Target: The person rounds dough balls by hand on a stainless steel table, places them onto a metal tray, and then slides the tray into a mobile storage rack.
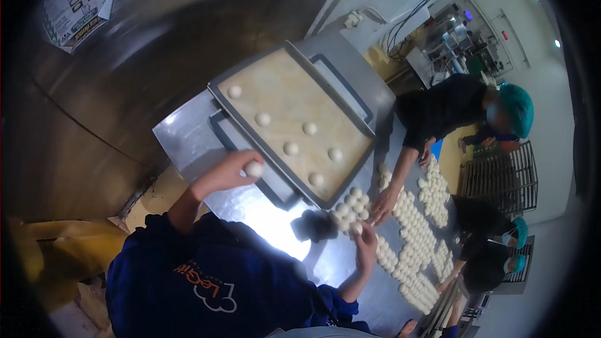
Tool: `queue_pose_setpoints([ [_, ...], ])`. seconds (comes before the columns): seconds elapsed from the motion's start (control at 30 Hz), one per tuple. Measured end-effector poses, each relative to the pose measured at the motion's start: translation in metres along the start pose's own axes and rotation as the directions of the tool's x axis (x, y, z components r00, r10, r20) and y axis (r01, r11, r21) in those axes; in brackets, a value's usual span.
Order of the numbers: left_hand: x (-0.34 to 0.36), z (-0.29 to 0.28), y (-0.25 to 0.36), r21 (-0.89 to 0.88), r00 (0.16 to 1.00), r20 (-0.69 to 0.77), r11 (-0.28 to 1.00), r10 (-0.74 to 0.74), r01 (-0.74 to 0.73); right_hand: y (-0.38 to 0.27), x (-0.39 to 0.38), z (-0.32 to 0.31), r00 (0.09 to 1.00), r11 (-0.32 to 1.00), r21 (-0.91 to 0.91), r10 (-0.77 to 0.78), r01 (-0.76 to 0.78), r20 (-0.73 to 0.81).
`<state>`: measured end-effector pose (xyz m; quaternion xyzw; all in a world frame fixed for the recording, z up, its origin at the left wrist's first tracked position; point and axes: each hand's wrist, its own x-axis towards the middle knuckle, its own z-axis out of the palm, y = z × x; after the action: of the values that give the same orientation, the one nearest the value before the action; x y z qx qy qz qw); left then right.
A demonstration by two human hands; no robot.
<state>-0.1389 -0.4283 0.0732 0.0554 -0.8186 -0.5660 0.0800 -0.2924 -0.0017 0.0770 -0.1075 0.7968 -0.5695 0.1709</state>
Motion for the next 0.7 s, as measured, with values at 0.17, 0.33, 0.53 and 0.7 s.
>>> queue_pose_setpoints([
  [0.17,0.057,-0.07,-0.038,0.082,0.967,-0.253,0.996,-0.017,0.039,-0.072,0.034,0.116,0.996,0.978,-0.187,-0.087,0.086,0.002],
  [0.33,0.168,-0.12,-0.051,0.36,0.969,-0.246,0.93,0.023,0.069,-0.088,0.03,0.162,0.998,0.971,-0.227,-0.063,0.068,0.029],
  [0.53,0.248,-0.129,-0.142,0.571,0.994,-0.109,0.818,-0.002,0.064,-0.091,0.026,0.163,0.996,0.927,-0.373,-0.064,0.039,-0.057],
  [0.7,0.259,-0.134,-0.14,0.59,0.994,0.064,0.8,0.086,-0.107,-0.096,0.024,0.165,0.992,0.924,-0.383,-0.044,-0.006,-0.121],
])
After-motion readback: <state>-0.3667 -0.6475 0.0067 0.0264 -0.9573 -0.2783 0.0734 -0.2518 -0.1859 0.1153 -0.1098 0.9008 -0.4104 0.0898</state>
